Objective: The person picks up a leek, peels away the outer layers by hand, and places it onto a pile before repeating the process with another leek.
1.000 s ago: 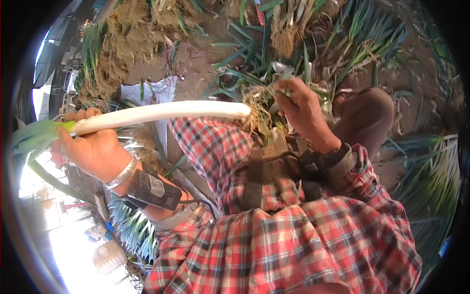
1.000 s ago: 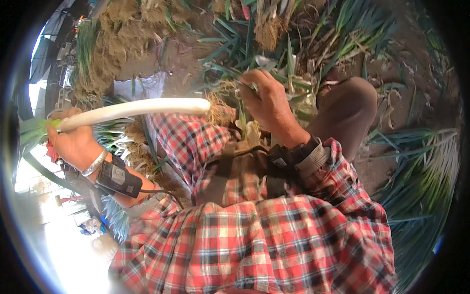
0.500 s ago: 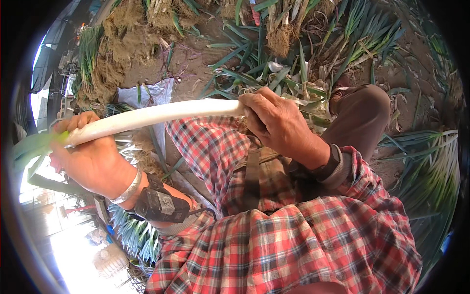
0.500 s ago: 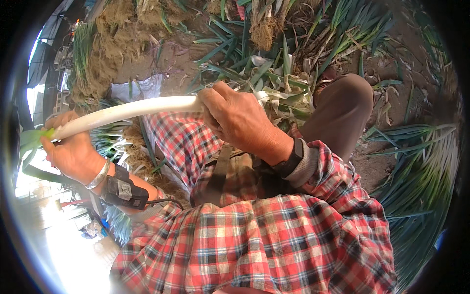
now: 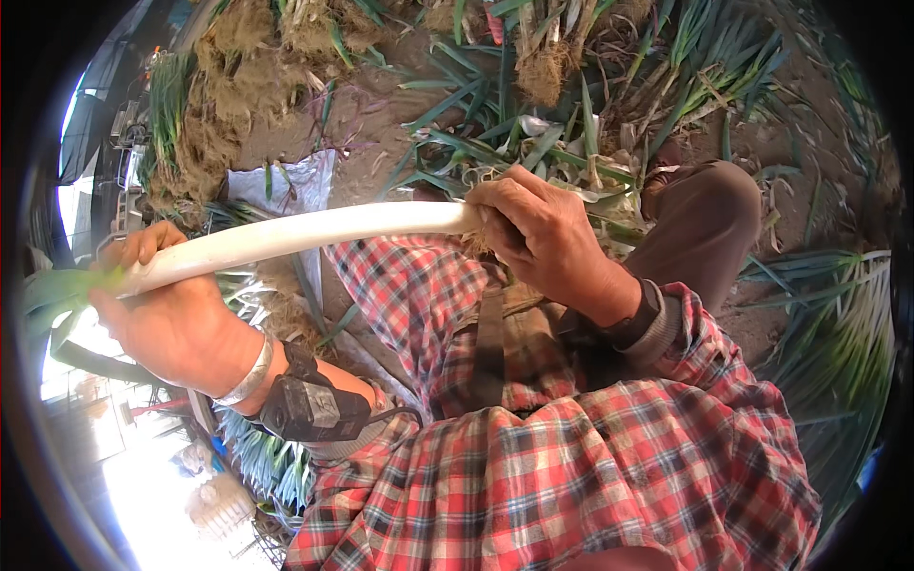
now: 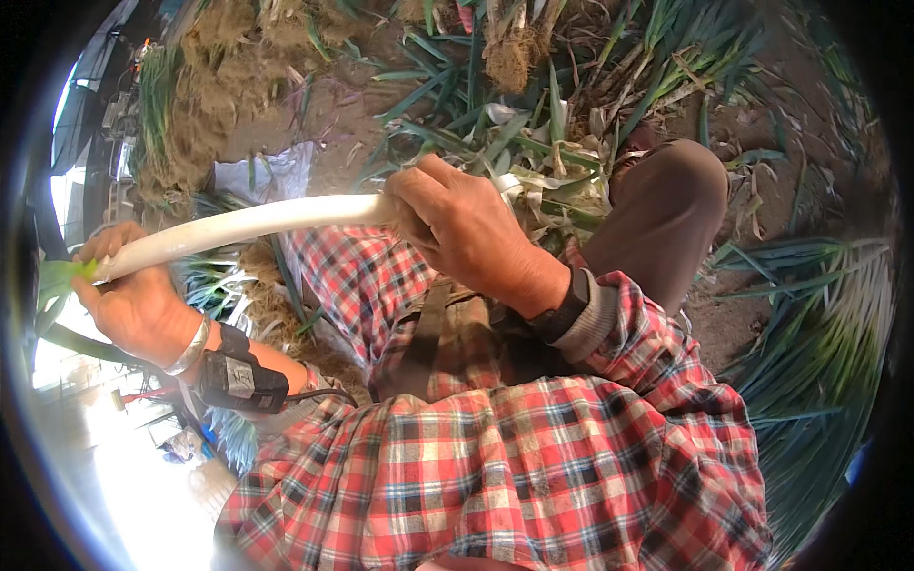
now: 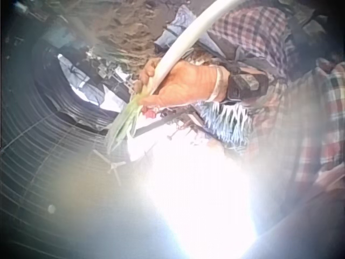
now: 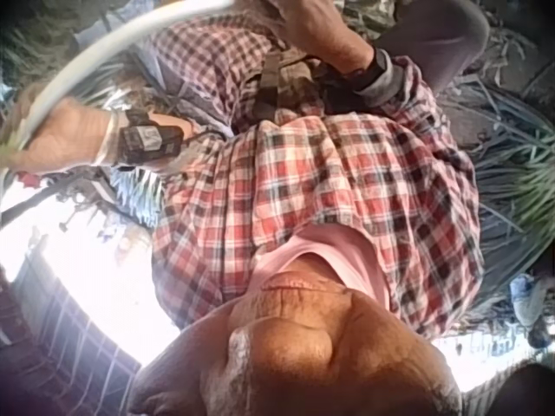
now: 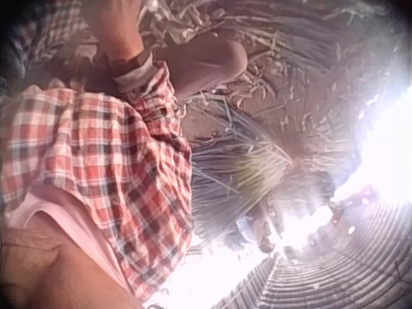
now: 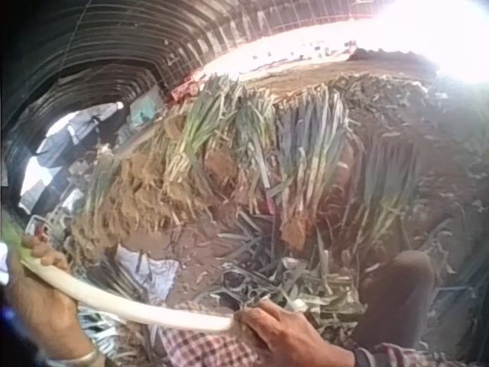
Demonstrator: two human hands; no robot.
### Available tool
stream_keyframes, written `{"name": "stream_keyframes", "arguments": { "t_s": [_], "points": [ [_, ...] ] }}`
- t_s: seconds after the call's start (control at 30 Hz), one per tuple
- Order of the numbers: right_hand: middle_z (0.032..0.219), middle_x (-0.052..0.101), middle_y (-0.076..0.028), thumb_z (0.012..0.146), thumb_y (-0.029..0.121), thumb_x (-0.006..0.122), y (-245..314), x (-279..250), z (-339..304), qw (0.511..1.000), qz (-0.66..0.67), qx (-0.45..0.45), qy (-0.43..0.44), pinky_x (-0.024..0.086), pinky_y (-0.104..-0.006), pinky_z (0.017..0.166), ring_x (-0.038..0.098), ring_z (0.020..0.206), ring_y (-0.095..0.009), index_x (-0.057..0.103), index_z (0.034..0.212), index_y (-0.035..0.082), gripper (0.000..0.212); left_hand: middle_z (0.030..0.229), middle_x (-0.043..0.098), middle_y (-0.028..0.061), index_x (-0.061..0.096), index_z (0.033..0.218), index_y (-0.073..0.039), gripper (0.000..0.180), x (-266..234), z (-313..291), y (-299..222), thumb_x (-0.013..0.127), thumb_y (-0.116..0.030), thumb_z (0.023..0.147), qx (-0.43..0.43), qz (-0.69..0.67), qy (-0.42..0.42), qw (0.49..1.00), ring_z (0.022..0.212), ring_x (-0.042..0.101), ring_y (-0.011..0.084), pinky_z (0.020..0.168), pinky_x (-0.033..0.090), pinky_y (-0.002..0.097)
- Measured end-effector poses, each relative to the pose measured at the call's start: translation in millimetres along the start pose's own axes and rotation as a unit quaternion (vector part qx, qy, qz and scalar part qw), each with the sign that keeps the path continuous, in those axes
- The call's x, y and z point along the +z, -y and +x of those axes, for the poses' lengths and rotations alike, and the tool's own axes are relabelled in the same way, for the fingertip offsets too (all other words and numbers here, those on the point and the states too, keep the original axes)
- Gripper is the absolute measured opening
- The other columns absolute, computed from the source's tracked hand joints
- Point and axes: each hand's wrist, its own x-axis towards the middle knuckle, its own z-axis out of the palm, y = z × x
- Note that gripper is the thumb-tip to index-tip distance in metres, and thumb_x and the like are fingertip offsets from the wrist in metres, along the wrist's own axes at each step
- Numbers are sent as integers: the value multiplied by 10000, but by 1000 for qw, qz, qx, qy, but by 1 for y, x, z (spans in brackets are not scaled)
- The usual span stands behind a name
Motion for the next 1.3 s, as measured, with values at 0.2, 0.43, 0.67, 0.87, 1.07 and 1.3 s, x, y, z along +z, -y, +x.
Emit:
{"name": "stream_keyframes", "arguments": {
  "t_s": [0.2, 0.43, 0.67, 0.87, 1.07, 1.3],
  "points": [
    [805, 599, -146, 824, -52, 578, -8, 25, 17, 992, 124, 16, -16, 481, -379, 635, 604, 719, -331, 618, 952, 14, 150, 778, 442, 58, 461, 922, 20, 191, -18, 3, -13, 505, -164, 948, 61, 78, -71, 993, 704, 460, 172, 672, 407, 329],
    [833, 606, -110, 838, 22, 643, -31, 71, 25, 993, 75, 1, 87, 499, -361, 615, 615, 677, -274, 613, 1002, 22, 167, 844, 509, 46, 481, 992, -22, 238, -68, -1, -25, 476, -260, 979, 42, 166, 9, 985, 685, 436, 158, 637, 376, 341],
    [823, 577, -88, 821, 46, 662, -36, 87, 24, 991, -17, -26, 131, 513, -356, 570, 610, 665, -251, 577, 954, 40, 158, 781, 473, 33, 482, 957, -31, 253, -83, 2, -16, 474, -283, 972, 71, 161, -86, 981, 686, 440, 153, 642, 368, 337],
    [783, 550, -60, 789, 30, 672, -41, 91, 24, 989, -43, -73, 117, 512, -334, 545, 590, 644, -218, 561, 901, 41, 158, 767, 455, 45, 454, 896, -40, 249, -81, 5, -9, 485, -279, 959, 94, 178, -78, 976, 683, 442, 162, 643, 370, 335],
    [767, 537, -64, 757, 23, 681, -33, 89, 28, 990, -45, -75, 110, 508, -335, 536, 581, 628, -228, 546, 868, 54, 177, 1214, 528, 204, 422, 1195, 37, 410, -90, 7, -11, 381, -324, 1004, 101, 160, -20, 982, 651, 470, 129, 605, 431, 279],
    [782, 590, -122, 774, 48, 659, -62, 89, 28, 985, -43, 131, 100, 496, -380, 590, 609, 669, -298, 577, 848, 18, 115, 910, 502, 104, 452, 1092, 18, 338, -83, 4, -14, 429, -304, 992, 92, 184, -34, 978, 649, 451, 134, 611, 401, 283]
  ]
}}
